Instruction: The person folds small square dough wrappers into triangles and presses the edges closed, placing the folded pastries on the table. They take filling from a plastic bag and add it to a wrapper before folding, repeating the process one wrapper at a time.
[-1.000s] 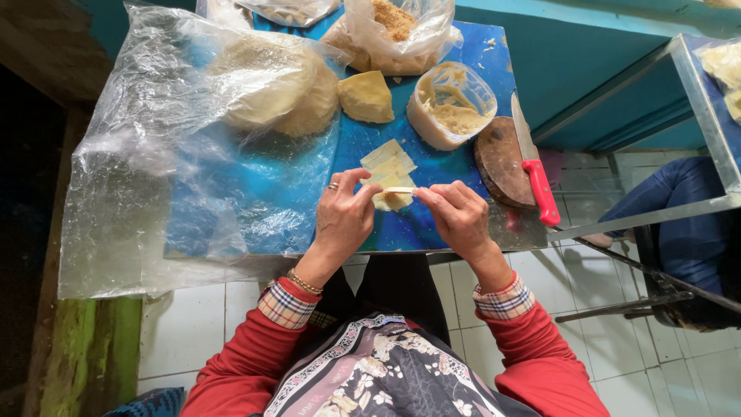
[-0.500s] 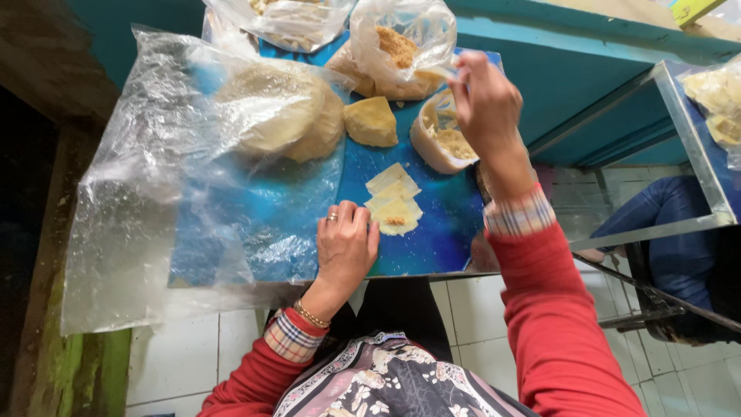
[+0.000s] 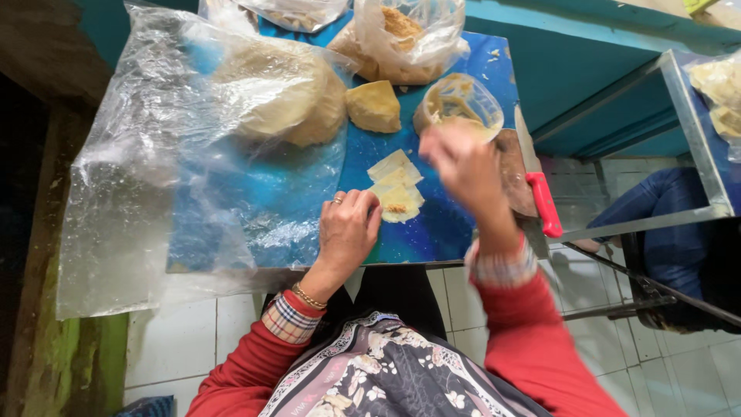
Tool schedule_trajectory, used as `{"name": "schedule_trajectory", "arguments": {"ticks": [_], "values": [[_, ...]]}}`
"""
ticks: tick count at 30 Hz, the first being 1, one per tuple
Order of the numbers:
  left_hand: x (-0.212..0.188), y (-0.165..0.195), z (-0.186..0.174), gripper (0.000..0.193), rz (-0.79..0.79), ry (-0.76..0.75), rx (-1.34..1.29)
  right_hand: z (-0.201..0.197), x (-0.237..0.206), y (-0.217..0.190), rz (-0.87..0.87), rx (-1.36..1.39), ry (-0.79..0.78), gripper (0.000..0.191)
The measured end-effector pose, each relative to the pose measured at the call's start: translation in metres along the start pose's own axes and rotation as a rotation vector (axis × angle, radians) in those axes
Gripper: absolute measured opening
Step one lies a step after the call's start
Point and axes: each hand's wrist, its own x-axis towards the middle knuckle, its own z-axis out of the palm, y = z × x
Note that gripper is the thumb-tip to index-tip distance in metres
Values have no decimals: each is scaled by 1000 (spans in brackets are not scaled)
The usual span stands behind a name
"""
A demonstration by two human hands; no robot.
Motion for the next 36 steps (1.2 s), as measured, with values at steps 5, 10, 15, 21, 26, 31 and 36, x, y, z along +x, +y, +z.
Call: {"name": "schedule_trajectory", "arguments": {"ticks": [5, 10, 15, 21, 26, 31, 36], "values": [[5, -4, 4, 10, 45, -1, -54, 29, -89, -32, 301, -39, 9, 18], [6, -10, 9, 10, 108, -28, -132, 55, -93, -27, 291, 89, 145, 13], [7, -13, 13, 8, 58, -40, -204, 64, -93, -25, 351, 240, 151, 12], [8, -12, 15, 11, 75, -112, -273, 64, -96, -37, 151, 260, 202, 17], [7, -13, 5, 20, 154, -142, -279, 52, -101, -48, 5, 69, 134, 35], [8, -12, 1, 15, 88, -213, -305, 56, -98, -48, -197, -154, 172, 26], [10, -15, 2, 12, 130, -126, -208, 62, -88, -37, -204, -117, 157, 17]]}}
